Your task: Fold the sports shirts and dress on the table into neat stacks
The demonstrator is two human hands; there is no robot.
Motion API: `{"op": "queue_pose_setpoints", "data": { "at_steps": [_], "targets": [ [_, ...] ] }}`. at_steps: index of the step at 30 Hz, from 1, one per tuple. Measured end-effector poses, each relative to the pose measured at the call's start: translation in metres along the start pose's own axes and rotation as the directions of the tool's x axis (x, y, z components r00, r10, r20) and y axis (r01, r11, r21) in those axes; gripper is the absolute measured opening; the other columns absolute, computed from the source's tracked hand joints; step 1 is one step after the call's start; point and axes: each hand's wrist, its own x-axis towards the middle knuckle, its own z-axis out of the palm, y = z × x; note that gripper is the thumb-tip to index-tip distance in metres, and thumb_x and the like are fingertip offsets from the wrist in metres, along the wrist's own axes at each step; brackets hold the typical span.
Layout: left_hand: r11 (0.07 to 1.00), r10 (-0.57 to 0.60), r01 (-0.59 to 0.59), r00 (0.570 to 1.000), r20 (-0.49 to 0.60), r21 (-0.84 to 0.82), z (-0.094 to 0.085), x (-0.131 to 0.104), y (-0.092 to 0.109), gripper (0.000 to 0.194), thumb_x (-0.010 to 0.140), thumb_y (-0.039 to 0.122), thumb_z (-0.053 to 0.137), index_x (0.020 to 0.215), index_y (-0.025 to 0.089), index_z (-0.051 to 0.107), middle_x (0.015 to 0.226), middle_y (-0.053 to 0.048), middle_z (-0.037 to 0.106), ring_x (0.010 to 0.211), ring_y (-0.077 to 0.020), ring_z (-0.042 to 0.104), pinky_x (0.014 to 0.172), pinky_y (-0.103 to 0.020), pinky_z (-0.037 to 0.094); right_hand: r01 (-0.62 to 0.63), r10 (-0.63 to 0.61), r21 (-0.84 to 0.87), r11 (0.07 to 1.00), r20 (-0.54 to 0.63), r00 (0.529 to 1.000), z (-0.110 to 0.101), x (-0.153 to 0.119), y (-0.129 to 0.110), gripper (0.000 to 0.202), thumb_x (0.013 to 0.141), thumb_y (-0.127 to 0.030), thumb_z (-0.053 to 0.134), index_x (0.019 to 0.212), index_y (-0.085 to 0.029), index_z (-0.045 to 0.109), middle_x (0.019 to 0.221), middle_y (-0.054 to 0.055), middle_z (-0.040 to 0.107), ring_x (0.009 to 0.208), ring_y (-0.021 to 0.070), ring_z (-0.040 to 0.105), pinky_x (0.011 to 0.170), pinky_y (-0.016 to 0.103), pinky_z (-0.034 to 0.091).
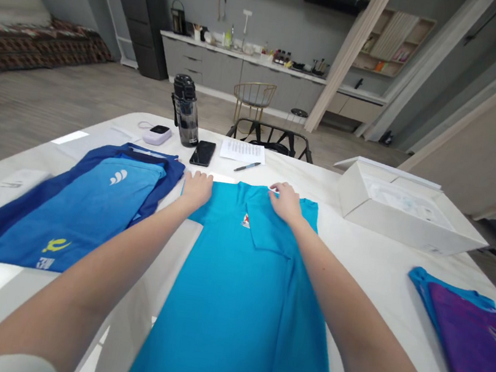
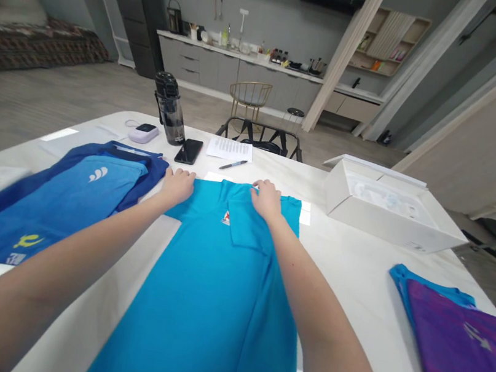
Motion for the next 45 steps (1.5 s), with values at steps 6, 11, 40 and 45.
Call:
{"op": "queue_pose_setpoints", "data": {
  "at_steps": [6,11,40,45],
  "targets": [
    [0.998,-0.044,0.043,0.999,0.025,0.051,-0.005,-0.001,-0.036,0.033,0.090,0.021,0.044,0.112,0.012,0.066,0.116,-0.024,0.068,0.118,-0.0390,0.052,0.099,-0.054,0.030,0.029,-0.043,0.072,0.997,0.198,0.979,0.034,0.041,-0.060,0.040,0.099,-0.039,0.052,0.137,-0.030,0.059,0.133,0.014,0.056,0.124,0.0336,0.049,0.097,0.049,0.044],
    [0.996,-0.092,0.092,0.989,0.113,0.007,-0.021,-0.007,-0.045,0.028,0.086,0.028,0.051,0.097,0.012,0.071,0.107,-0.024,0.070,0.112,-0.0408,0.057,0.096,-0.054,0.035,0.007,-0.026,0.080,0.997,0.239,0.971,0.047,0.056,-0.060,0.028,0.096,-0.039,0.059,0.121,-0.031,0.069,0.124,0.011,0.060,0.117,0.0298,0.053,0.094,0.045,0.045],
    [0.944,0.319,-0.298,0.932,0.171,-0.141,-0.014,0.035,0.162,0.042,0.100,0.028,0.034,0.135,0.027,0.057,0.131,-0.017,0.053,0.123,-0.0353,0.050,0.099,-0.053,0.039,-0.295,0.280,0.197,0.935,0.097,0.955,-0.038,-0.137,0.073,0.046,0.085,-0.067,0.063,0.092,-0.022,0.070,0.096,0.009,0.072,0.089,0.0242,0.067,0.068,0.028,0.045],
    [0.952,0.299,-0.286,0.946,0.127,-0.110,-0.007,0.046,0.154,0.032,0.098,0.030,0.042,0.120,0.025,0.063,0.125,-0.016,0.054,0.118,-0.0344,0.050,0.098,-0.051,0.039,-0.314,0.304,0.143,0.938,0.088,0.949,-0.033,-0.143,0.060,0.026,0.089,-0.048,0.067,0.086,-0.022,0.067,0.098,0.010,0.071,0.094,0.0250,0.065,0.076,0.030,0.046]
  ]
}}
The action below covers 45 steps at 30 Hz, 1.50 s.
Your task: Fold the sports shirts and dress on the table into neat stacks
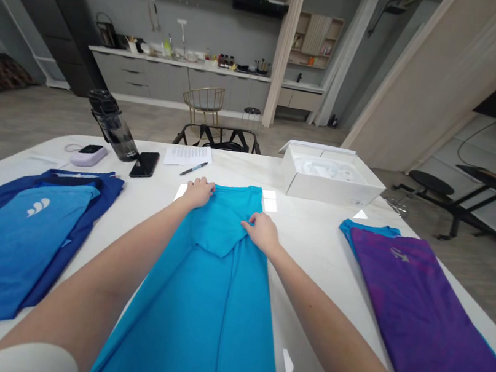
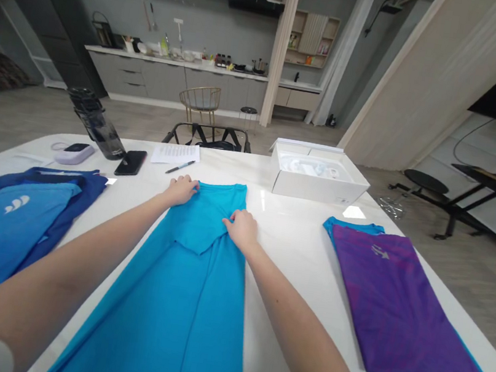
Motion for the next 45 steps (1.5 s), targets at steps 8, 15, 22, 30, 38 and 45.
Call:
{"op": "queue_pose_setpoints", "data": {
  "at_steps": [8,15,22,30,38,45],
  "targets": [
    [0.934,-0.059,-0.024,0.974,-0.221,-0.357,-0.012,-0.013,-0.018,0.022,0.098,0.037,0.048,0.105,0.027,0.067,0.125,-0.008,0.057,0.120,-0.0286,0.049,0.100,-0.045,0.040,0.068,-0.041,0.481,0.874,-0.065,0.997,-0.022,0.000,-0.007,0.026,0.084,-0.050,0.069,0.086,-0.024,0.064,0.071,0.000,0.066,0.067,0.0192,0.061,0.060,0.028,0.044],
    [0.878,-0.237,0.064,0.919,-0.315,-0.474,-0.023,0.005,0.006,0.025,0.100,0.035,0.044,0.105,0.024,0.066,0.116,-0.010,0.059,0.115,-0.0280,0.054,0.097,-0.044,0.042,-0.035,0.032,0.611,0.791,0.016,0.999,-0.062,0.061,0.014,0.031,0.073,-0.047,0.077,0.083,-0.020,0.067,0.062,-0.002,0.059,0.053,0.0134,0.051,0.051,0.025,0.040],
    [0.973,-0.075,-0.014,0.925,-0.373,-0.231,-0.010,-0.014,0.044,0.041,0.100,0.024,0.041,0.139,0.019,0.051,0.139,-0.016,0.052,0.127,-0.0313,0.047,0.107,-0.048,0.034,-0.227,0.234,0.229,0.947,-0.002,0.972,-0.020,0.095,0.038,0.034,0.085,-0.035,0.068,0.113,-0.015,0.067,0.102,0.011,0.069,0.089,0.0222,0.065,0.076,0.031,0.051],
    [0.887,0.328,-0.385,0.913,-0.241,-0.253,0.017,-0.094,0.034,0.047,0.104,0.040,0.038,0.143,0.019,0.054,0.154,-0.012,0.047,0.143,-0.0262,0.041,0.120,-0.045,0.031,0.190,-0.202,-0.163,0.968,-0.059,0.978,0.002,0.010,-0.004,0.050,0.102,-0.051,0.040,0.144,-0.027,0.051,0.154,0.012,0.044,0.138,0.0321,0.042,0.111,0.054,0.034],
    [0.948,0.252,-0.272,0.958,-0.136,-0.163,0.040,-0.127,0.047,0.062,0.102,0.058,0.032,0.155,0.028,0.039,0.165,-0.007,0.029,0.153,-0.0310,0.022,0.124,-0.052,0.019,0.103,-0.058,-0.284,0.953,0.163,0.985,0.015,-0.017,-0.011,0.060,0.104,-0.060,0.021,0.159,-0.038,0.027,0.168,0.002,0.020,0.154,0.0346,0.014,0.115,0.073,0.012],
    [0.951,0.247,-0.267,0.959,-0.136,-0.154,0.035,-0.132,0.048,0.060,0.103,0.055,0.031,0.155,0.026,0.039,0.165,-0.008,0.030,0.153,-0.0308,0.022,0.123,-0.054,0.017,0.211,-0.214,-0.217,0.953,0.007,0.977,0.011,-0.076,-0.045,0.056,0.105,-0.048,0.034,0.154,-0.024,0.040,0.164,0.010,0.030,0.151,0.0305,0.024,0.119,0.063,0.016]
  ]
}}
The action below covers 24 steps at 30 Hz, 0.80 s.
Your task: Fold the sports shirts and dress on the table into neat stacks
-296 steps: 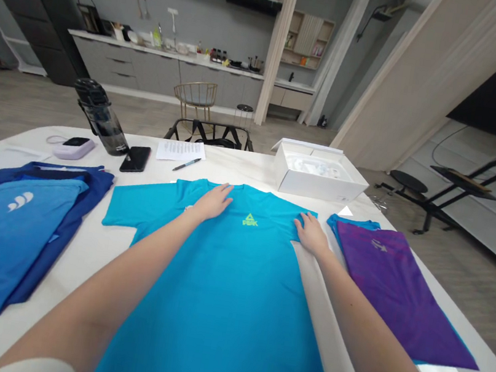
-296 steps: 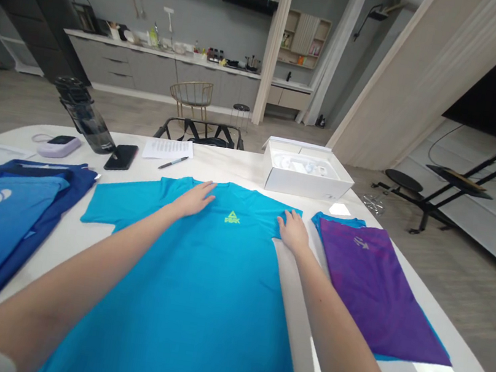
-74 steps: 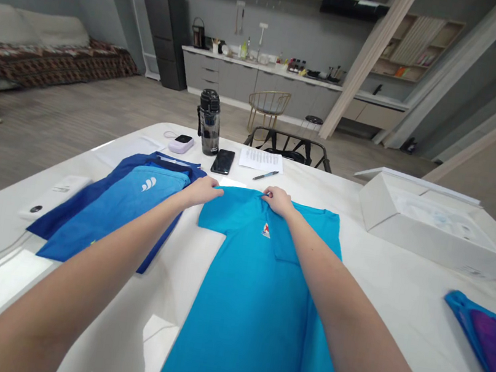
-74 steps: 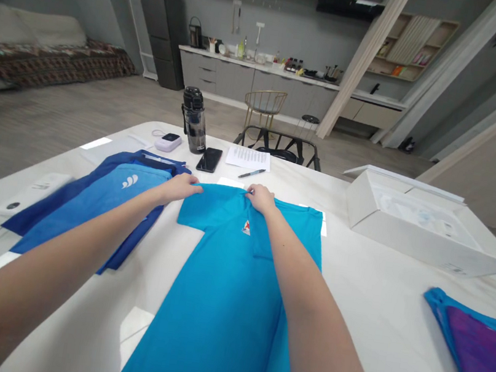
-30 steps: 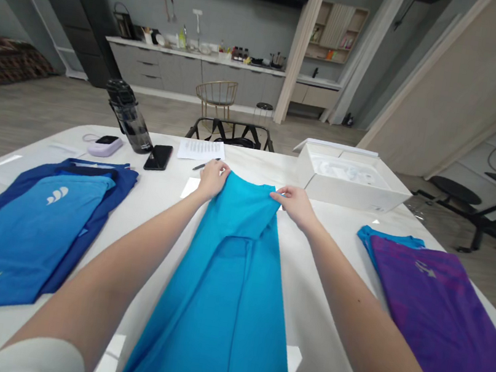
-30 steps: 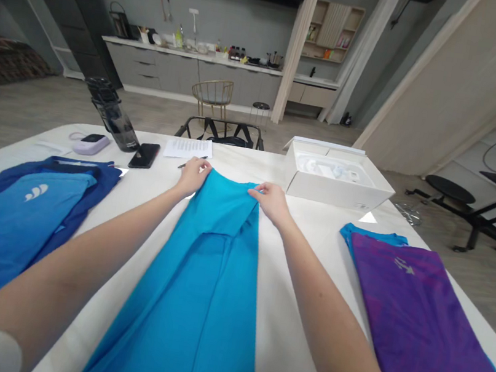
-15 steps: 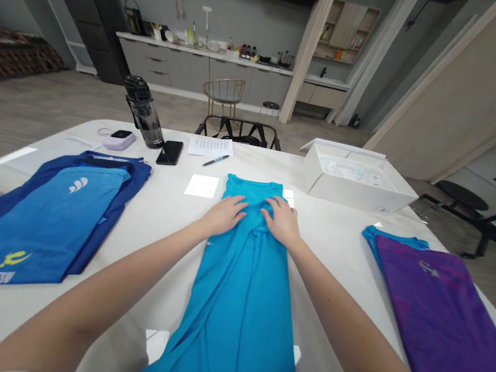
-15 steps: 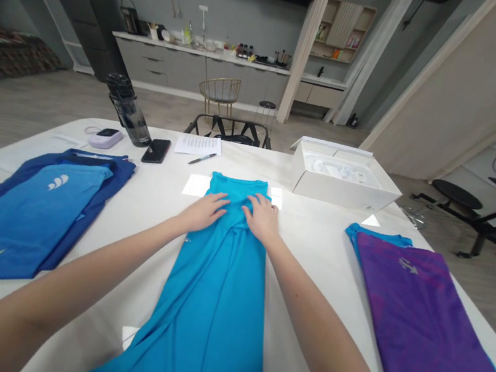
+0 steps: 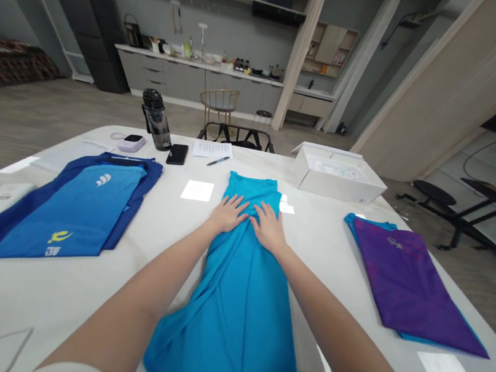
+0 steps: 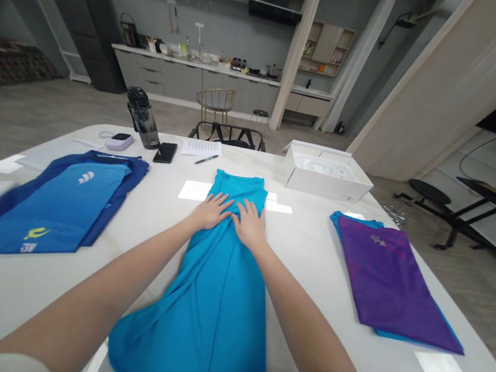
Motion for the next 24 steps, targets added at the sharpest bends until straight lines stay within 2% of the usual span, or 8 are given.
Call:
{"op": "queue_pose_setpoints", "data": {
  "at_steps": [5,7,9,12,15,17,20,24],
  "targets": [
    [0.998,0.017,-0.010,0.992,-0.123,0.056,-0.007,-0.008,0.011,0.054,0.103,0.047,0.039,0.150,0.021,0.046,0.161,-0.012,0.037,0.150,-0.0301,0.030,0.123,-0.052,0.016,0.016,-0.020,0.066,0.998,0.057,0.998,0.008,-0.058,-0.025,0.057,0.103,-0.050,0.037,0.155,-0.026,0.038,0.163,0.010,0.033,0.147,0.0287,0.033,0.120,0.060,0.020],
    [0.998,0.050,-0.043,0.987,-0.151,0.048,-0.014,-0.015,0.019,0.048,0.104,0.036,0.040,0.148,0.020,0.049,0.157,-0.013,0.044,0.146,-0.0279,0.037,0.123,-0.049,0.018,0.010,-0.013,0.045,0.999,0.067,0.998,0.010,-0.070,-0.027,0.057,0.104,-0.052,0.034,0.155,-0.027,0.040,0.163,0.008,0.033,0.150,0.0285,0.030,0.121,0.059,0.016],
    [1.000,0.022,-0.024,0.985,-0.173,-0.006,-0.026,-0.029,0.029,0.045,0.103,0.027,0.040,0.146,0.021,0.049,0.152,-0.012,0.049,0.140,-0.0253,0.044,0.119,-0.045,0.026,0.018,-0.019,0.024,1.000,0.068,0.998,0.012,-0.074,-0.027,0.056,0.104,-0.053,0.031,0.155,-0.030,0.040,0.164,0.006,0.032,0.151,0.0287,0.026,0.121,0.059,0.013],
    [0.990,-0.103,0.083,0.977,-0.184,-0.110,-0.048,-0.068,0.046,0.037,0.102,0.025,0.042,0.136,0.021,0.056,0.139,-0.011,0.059,0.127,-0.0233,0.055,0.105,-0.038,0.041,0.018,-0.019,0.014,1.000,0.059,0.998,0.014,-0.073,-0.026,0.056,0.104,-0.054,0.031,0.155,-0.032,0.039,0.164,0.006,0.031,0.151,0.0297,0.025,0.121,0.060,0.013],
    [0.981,-0.159,0.148,0.983,-0.087,-0.127,-0.069,-0.124,0.061,0.023,0.100,0.032,0.048,0.112,0.022,0.065,0.114,-0.007,0.068,0.108,-0.0240,0.063,0.092,-0.037,0.044,0.027,-0.028,0.024,0.999,0.039,0.999,0.012,-0.071,-0.027,0.054,0.104,-0.052,0.035,0.153,-0.031,0.043,0.163,0.007,0.034,0.150,0.0306,0.027,0.120,0.061,0.014],
    [0.977,-0.178,0.174,0.984,-0.019,-0.121,-0.078,-0.162,0.069,0.023,0.099,0.039,0.050,0.104,0.023,0.065,0.104,-0.005,0.069,0.102,-0.0241,0.065,0.087,-0.037,0.044,0.052,-0.052,0.038,0.998,-0.003,0.999,0.008,-0.072,-0.029,0.050,0.104,-0.048,0.040,0.148,-0.028,0.049,0.159,0.010,0.040,0.147,0.0308,0.032,0.118,0.060,0.018],
    [0.974,-0.209,0.210,0.978,0.021,-0.087,-0.084,-0.209,0.081,0.024,0.098,0.043,0.052,0.103,0.023,0.064,0.103,-0.005,0.069,0.101,-0.0250,0.064,0.086,-0.038,0.042,0.178,-0.174,0.048,0.983,-0.077,0.982,-0.004,-0.079,-0.034,0.037,0.103,-0.039,0.047,0.133,-0.024,0.062,0.144,0.013,0.055,0.134,0.0284,0.045,0.112,0.051,0.030],
    [0.977,-0.214,0.214,0.977,0.026,-0.009,-0.086,-0.246,0.095,0.026,0.096,0.043,0.056,0.110,0.022,0.062,0.109,-0.007,0.068,0.104,-0.0269,0.063,0.088,-0.040,0.040,0.380,-0.377,0.062,0.923,-0.053,0.925,-0.017,-0.101,-0.049,0.024,0.101,-0.031,0.053,0.119,-0.023,0.067,0.119,0.010,0.064,0.113,0.0240,0.056,0.097,0.039,0.040]
  ]
}}
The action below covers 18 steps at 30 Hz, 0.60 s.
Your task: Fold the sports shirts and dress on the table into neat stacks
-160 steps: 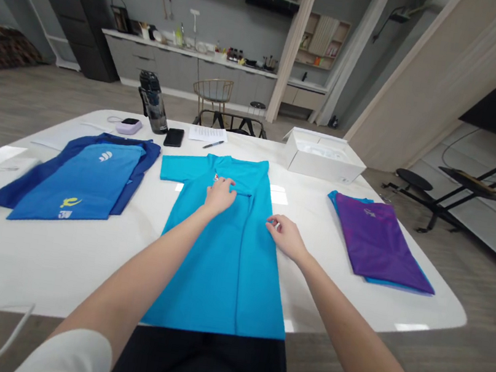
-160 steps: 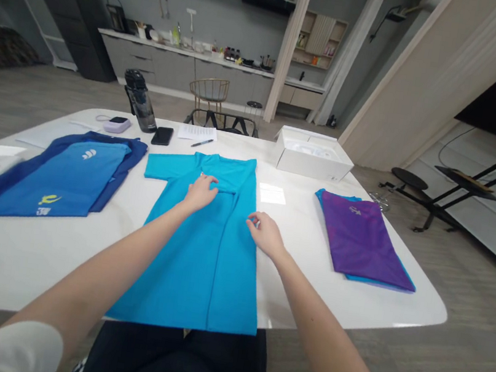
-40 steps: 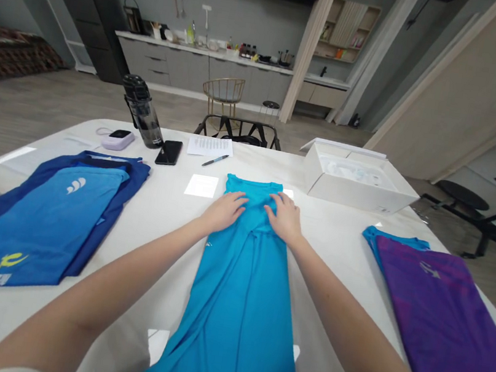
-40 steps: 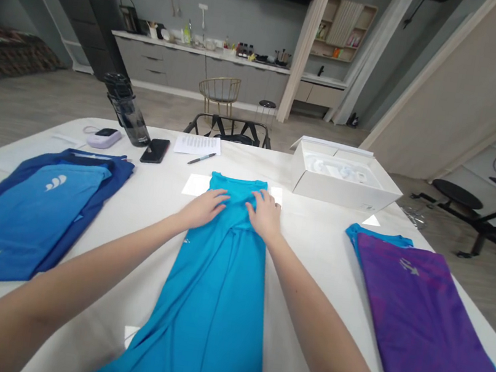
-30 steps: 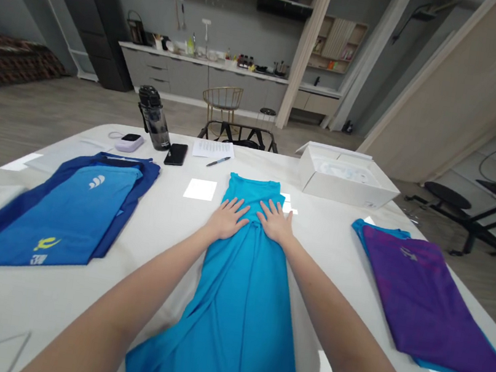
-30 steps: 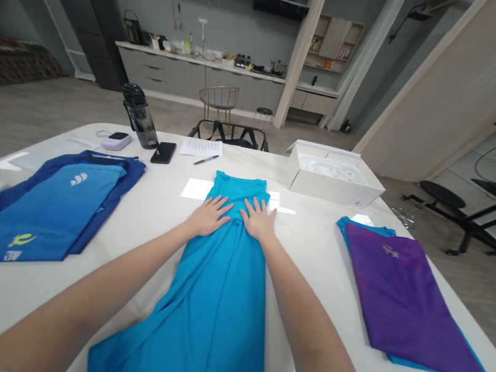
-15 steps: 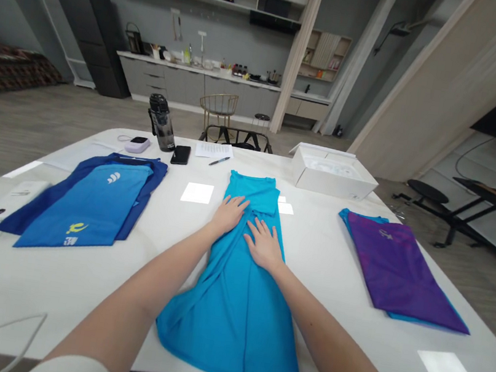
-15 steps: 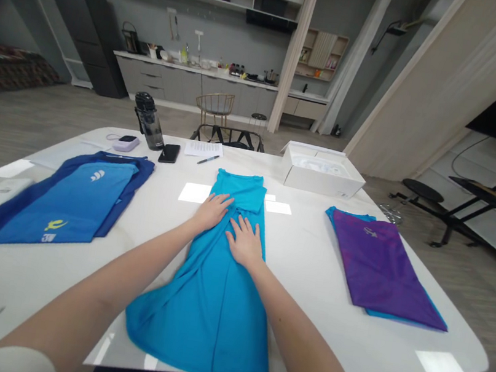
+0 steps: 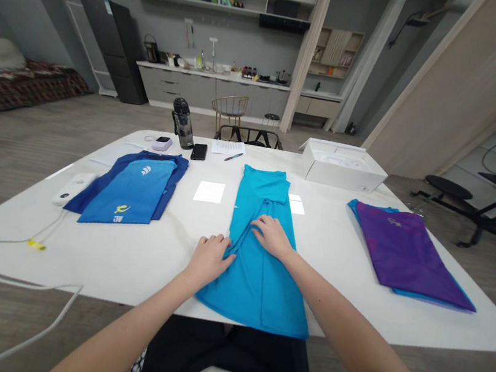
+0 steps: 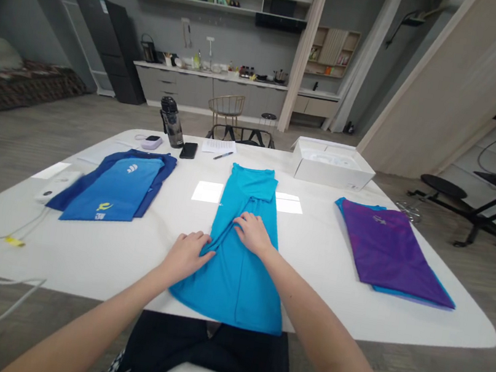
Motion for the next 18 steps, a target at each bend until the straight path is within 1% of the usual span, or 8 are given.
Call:
{"op": "queue_pose_setpoints", "data": {
  "at_steps": [3,5,9,12,15,18],
  "targets": [
    [0.997,0.002,-0.001,1.000,-0.005,0.074,-0.001,-0.018,0.005,0.027,0.097,0.039,0.055,0.117,0.021,0.060,0.110,-0.009,0.067,0.104,-0.0278,0.063,0.088,-0.040,0.039,0.088,-0.091,0.039,0.995,0.065,0.994,-0.002,-0.013,-0.021,0.023,0.101,-0.029,0.054,0.119,-0.025,0.067,0.112,0.008,0.065,0.106,0.0215,0.059,0.091,0.035,0.041],
    [0.994,-0.003,0.003,1.000,0.004,0.108,-0.003,-0.028,0.006,0.025,0.098,0.035,0.052,0.117,0.021,0.059,0.106,-0.009,0.069,0.099,-0.0276,0.065,0.086,-0.040,0.039,0.107,-0.113,0.073,0.992,0.093,0.989,-0.001,-0.020,-0.032,0.023,0.102,-0.028,0.052,0.120,-0.025,0.067,0.111,0.006,0.066,0.103,0.0201,0.061,0.088,0.032,0.042],
    [0.991,-0.044,0.039,0.998,0.036,0.126,-0.007,-0.047,0.004,0.017,0.097,0.029,0.051,0.105,0.019,0.062,0.092,-0.009,0.073,0.086,-0.0268,0.068,0.082,-0.040,0.040,0.095,-0.108,0.119,0.988,0.109,0.988,0.000,-0.028,-0.049,0.024,0.102,-0.028,0.054,0.122,-0.025,0.066,0.109,0.006,0.067,0.103,0.0197,0.063,0.085,0.031,0.042],
    [0.995,-0.026,0.022,0.999,0.037,0.095,-0.014,-0.061,0.006,0.014,0.096,0.025,0.051,0.099,0.020,0.064,0.087,-0.009,0.073,0.081,-0.0270,0.068,0.079,-0.040,0.041,0.120,-0.136,0.132,0.984,0.121,0.983,-0.006,-0.030,-0.058,0.024,0.101,-0.028,0.055,0.122,-0.026,0.066,0.109,0.005,0.067,0.105,0.0204,0.062,0.087,0.031,0.042],
    [0.999,0.028,-0.027,0.999,-0.045,0.018,-0.019,-0.074,0.018,0.016,0.098,0.024,0.048,0.101,0.021,0.064,0.091,-0.009,0.071,0.082,-0.0268,0.067,0.078,-0.040,0.043,0.123,-0.141,0.135,0.983,0.135,0.981,-0.015,-0.036,-0.065,0.021,0.099,-0.025,0.056,0.117,-0.024,0.067,0.109,0.005,0.066,0.105,0.0205,0.062,0.087,0.031,0.041],
    [0.990,0.115,-0.123,0.987,-0.115,-0.072,-0.017,-0.085,0.042,0.018,0.096,0.018,0.049,0.108,0.023,0.063,0.100,-0.007,0.067,0.089,-0.0251,0.064,0.080,-0.038,0.045,0.105,-0.122,0.134,0.985,0.129,0.984,-0.027,-0.048,-0.065,0.019,0.097,-0.019,0.056,0.112,-0.023,0.067,0.108,0.006,0.065,0.103,0.0205,0.061,0.086,0.031,0.040]
  ]
}}
